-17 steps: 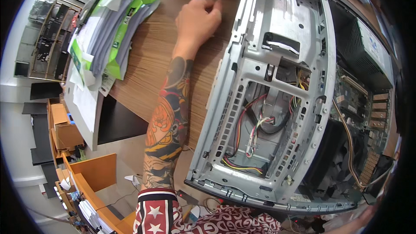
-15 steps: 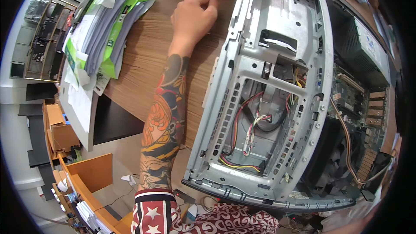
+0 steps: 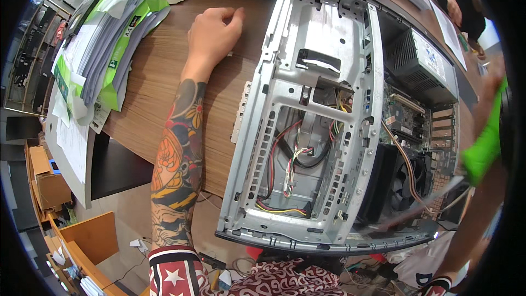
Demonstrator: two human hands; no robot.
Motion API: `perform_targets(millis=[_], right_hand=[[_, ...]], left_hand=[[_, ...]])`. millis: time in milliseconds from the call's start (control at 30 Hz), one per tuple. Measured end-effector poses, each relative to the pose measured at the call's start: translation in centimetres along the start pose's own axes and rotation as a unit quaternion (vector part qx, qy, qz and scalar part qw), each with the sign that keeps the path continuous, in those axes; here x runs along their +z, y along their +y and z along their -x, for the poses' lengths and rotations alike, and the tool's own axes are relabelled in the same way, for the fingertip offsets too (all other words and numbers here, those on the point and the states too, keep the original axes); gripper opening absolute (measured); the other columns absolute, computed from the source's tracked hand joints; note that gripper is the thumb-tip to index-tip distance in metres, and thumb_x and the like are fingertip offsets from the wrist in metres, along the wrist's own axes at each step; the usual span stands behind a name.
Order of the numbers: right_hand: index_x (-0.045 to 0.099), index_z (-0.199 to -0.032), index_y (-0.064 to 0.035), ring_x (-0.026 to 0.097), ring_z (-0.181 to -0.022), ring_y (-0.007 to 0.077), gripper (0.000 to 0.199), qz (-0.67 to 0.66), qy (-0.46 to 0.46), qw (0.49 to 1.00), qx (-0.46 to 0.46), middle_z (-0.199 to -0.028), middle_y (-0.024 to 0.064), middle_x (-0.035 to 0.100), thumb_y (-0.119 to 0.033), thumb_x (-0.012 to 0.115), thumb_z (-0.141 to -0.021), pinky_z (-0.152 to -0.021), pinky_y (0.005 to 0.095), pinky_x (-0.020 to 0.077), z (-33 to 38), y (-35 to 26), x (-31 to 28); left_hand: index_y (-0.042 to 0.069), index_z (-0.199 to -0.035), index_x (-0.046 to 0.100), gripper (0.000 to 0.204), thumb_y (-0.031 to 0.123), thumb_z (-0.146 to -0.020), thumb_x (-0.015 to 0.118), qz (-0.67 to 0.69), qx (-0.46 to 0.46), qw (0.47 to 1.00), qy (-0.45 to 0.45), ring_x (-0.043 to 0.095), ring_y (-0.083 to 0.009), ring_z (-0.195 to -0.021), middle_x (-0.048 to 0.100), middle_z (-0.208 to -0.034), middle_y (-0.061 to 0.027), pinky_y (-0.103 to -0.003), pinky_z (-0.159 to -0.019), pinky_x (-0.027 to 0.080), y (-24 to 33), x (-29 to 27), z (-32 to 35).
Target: The person uses a screwdriver to unfasten screws on a computer case, lifts the internal metal bracket, disconnects internal cables by hand, and unscrews the cooling fan assembly.
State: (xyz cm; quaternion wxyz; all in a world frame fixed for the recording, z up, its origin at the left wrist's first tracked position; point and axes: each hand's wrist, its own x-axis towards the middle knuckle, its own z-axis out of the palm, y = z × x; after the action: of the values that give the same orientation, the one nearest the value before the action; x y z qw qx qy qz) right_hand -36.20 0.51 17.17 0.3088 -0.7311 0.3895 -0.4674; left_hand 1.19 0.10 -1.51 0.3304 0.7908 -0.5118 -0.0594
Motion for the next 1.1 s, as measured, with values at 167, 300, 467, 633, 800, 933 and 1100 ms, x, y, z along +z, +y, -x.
perform_targets(millis=[167, 300, 467, 633, 800, 933, 1100], right_hand=[[0.056, -0.091, -0.0112, 0.051, -0.052, 0.0046, 0.048, 0.140, -0.088, 0.984, 0.066, -0.067, -0.0025, 0.048, -0.059, 0.058, -0.092, -0.045, 0.0205, 0.0400, 4.1, -2.2, 6.6], [0.057, -0.089, -0.0096, 0.050, -0.049, 0.0045, 0.045, 0.107, -0.069, 0.988, 0.092, -0.064, -0.0033, 0.049, -0.053, 0.067, -0.089, -0.043, 0.0203, 0.0374, 4.3, -3.5, 8.4], [0.057, -0.084, -0.0070, 0.047, -0.045, 0.0035, 0.039, -0.019, -0.182, 0.958, 0.220, -0.061, -0.0022, 0.053, -0.041, 0.076, -0.086, -0.041, 0.0186, 0.0346, 3.1, -3.9, 10.1], [0.054, -0.076, -0.0079, 0.043, -0.047, 0.0019, 0.036, -0.083, -0.204, 0.956, 0.196, -0.059, -0.0049, 0.050, -0.034, 0.077, -0.086, -0.044, 0.0190, 0.0304, 3.1, -2.8, 11.8], [0.053, -0.075, -0.0083, 0.044, -0.052, 0.0018, 0.033, -0.060, -0.210, 0.942, 0.255, -0.061, -0.0057, 0.050, -0.028, 0.076, -0.086, -0.048, 0.0198, 0.0315, 3.1, -1.4, 10.6], [0.052, -0.078, -0.0074, 0.050, -0.064, 0.0033, 0.026, -0.193, -0.203, 0.932, 0.230, -0.069, -0.0032, 0.053, -0.020, 0.074, -0.086, -0.058, 0.0203, 0.0368, 1.2, -4.2, 14.8], [0.053, -0.083, -0.0065, 0.052, -0.067, 0.0050, 0.023, -0.144, -0.209, 0.940, 0.229, -0.071, -0.0020, 0.054, -0.017, 0.073, -0.086, -0.061, 0.0212, 0.0388, 2.9, -1.6, 11.8]], left_hand=[[0.011, -0.100, 0.078, 0.040, 0.045, -0.091, 0.059, 0.009, 0.021, 0.999, 0.041, 0.070, -0.0378, -0.089, 0.075, -0.090, -0.0148, -0.045, -0.082, 0.054, 0.3, -1.5, 0.8], [0.011, -0.098, 0.078, 0.038, 0.043, -0.092, 0.059, 0.028, 0.022, 0.999, 0.014, 0.070, -0.0381, -0.086, 0.074, -0.087, -0.0153, -0.045, -0.080, 0.054, 1.9, -1.3, 0.0], [0.010, -0.096, 0.078, 0.037, 0.042, -0.091, 0.059, 0.032, 0.027, 0.999, 0.031, 0.071, -0.0377, -0.085, 0.074, -0.085, -0.0149, -0.045, -0.079, 0.054, 2.2, -0.8, 0.0], [0.010, -0.097, 0.078, 0.036, 0.041, -0.091, 0.060, 0.005, 0.010, 1.000, 0.009, 0.071, -0.0375, -0.085, 0.074, -0.086, -0.0150, -0.044, -0.080, 0.054, 1.7, -1.9, 0.4], [0.009, -0.097, 0.078, 0.036, 0.041, -0.090, 0.061, 0.025, 0.043, 0.999, 0.022, 0.071, -0.0365, -0.085, 0.075, -0.087, -0.0144, -0.044, -0.080, 0.054, 2.7, 0.3, -0.2], [0.007, -0.096, 0.077, 0.037, 0.041, -0.091, 0.062, 0.017, 0.035, 0.999, 0.012, 0.070, -0.0367, -0.085, 0.074, -0.085, -0.0151, -0.044, -0.079, 0.053, 0.7, -2.4, 0.1], [0.006, -0.095, 0.077, 0.038, 0.041, -0.091, 0.062, 0.040, 0.069, 0.997, 0.012, 0.070, -0.0368, -0.084, 0.074, -0.084, -0.0153, -0.044, -0.078, 0.053, 1.2, -0.1, -0.9]])
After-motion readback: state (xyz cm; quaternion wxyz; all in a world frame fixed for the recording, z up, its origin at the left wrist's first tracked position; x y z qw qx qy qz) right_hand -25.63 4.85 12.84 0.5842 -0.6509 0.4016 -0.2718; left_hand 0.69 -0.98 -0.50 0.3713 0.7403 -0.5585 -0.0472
